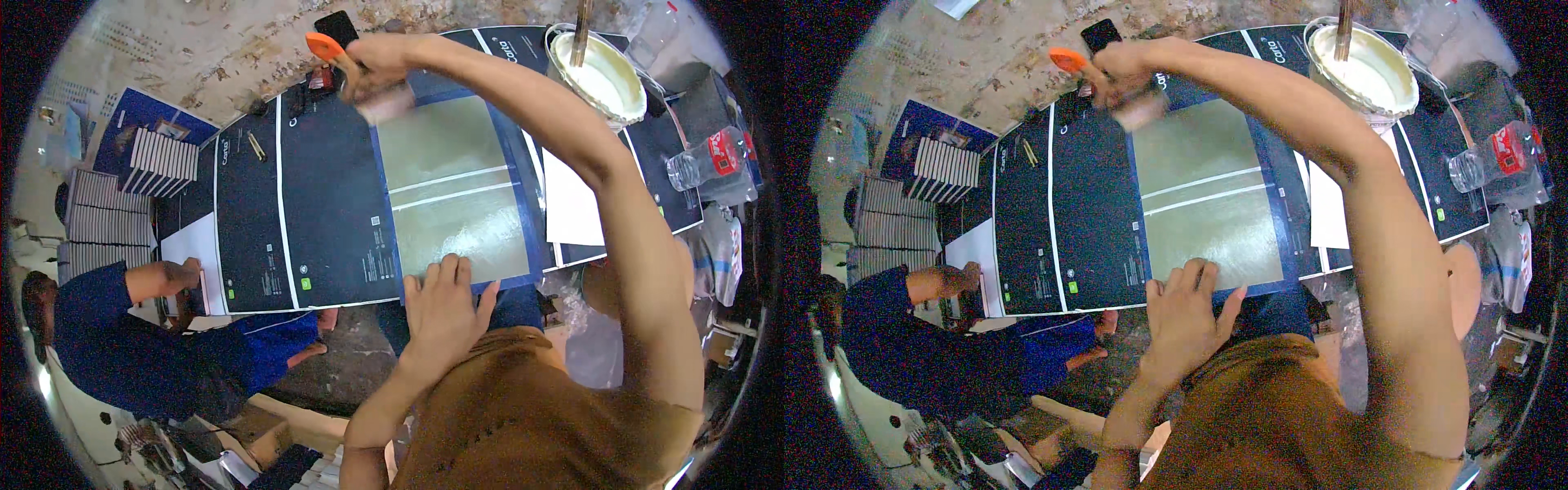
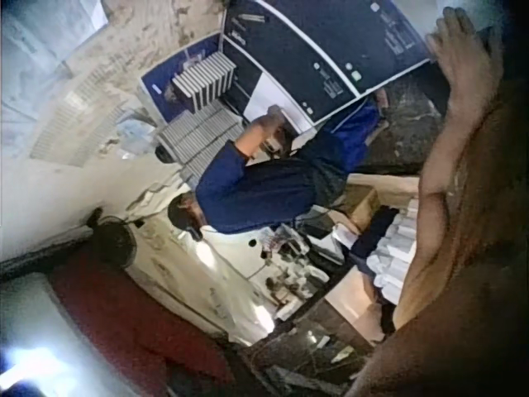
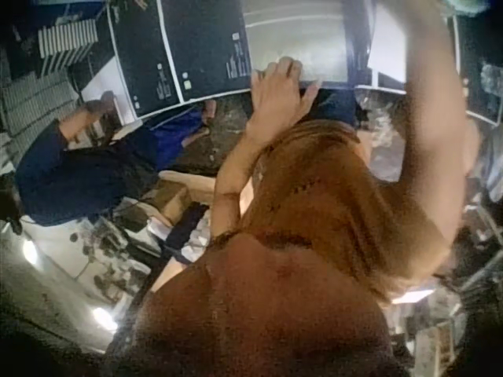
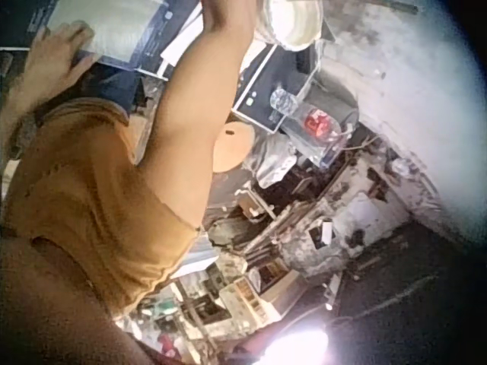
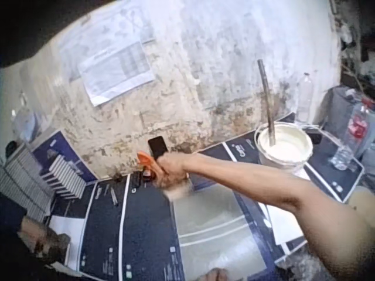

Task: The person applies adhesive to a book cover using a brush, dipping the brush into a bucket of glue and spreading it evenly across the surface of the cover on a work table.

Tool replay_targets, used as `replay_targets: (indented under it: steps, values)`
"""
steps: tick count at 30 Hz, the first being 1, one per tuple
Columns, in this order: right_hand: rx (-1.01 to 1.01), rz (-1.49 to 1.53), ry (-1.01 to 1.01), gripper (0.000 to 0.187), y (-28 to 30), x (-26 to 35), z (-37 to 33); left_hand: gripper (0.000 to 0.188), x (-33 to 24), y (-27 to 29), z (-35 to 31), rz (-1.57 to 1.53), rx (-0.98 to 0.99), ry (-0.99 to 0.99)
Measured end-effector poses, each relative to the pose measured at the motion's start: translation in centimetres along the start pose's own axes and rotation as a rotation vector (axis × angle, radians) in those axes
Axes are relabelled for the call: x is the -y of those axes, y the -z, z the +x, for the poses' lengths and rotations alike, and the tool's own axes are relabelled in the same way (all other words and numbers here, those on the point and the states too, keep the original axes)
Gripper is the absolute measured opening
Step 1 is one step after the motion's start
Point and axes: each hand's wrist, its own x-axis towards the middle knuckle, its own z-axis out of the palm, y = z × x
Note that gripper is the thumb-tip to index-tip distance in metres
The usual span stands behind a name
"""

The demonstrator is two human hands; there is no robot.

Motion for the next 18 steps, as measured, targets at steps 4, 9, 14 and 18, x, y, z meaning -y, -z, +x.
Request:
replay_targets:
  steps: [4, 9, 14, 18]
  values:
    - [-0.045, 0.26, 0.183, 0.026, 0.7, 4.3, -2.7, 0.047, 3.0, 0.5, 0.3, -0.101, -0.033, -0.032]
    - [0.1, 0.234, 0.159, 0.024, -1.7, 8.1, -7.7, 0.063, 5.7, 0.9, 0.5, 0.025, -0.107, 0.057]
    - [0.437, 0.1, 0.034, 0.009, 5.2, 8.4, -13.8, 0.065, 5.7, 1.1, 0.4, -0.005, -0.122, 0.052]
    - [0.432, -0.161, -0.197, 0.022, 8.6, 10.6, -14.1, 0.064, 5.6, 1.7, 0.5, 0.035, -0.029, 0.088]
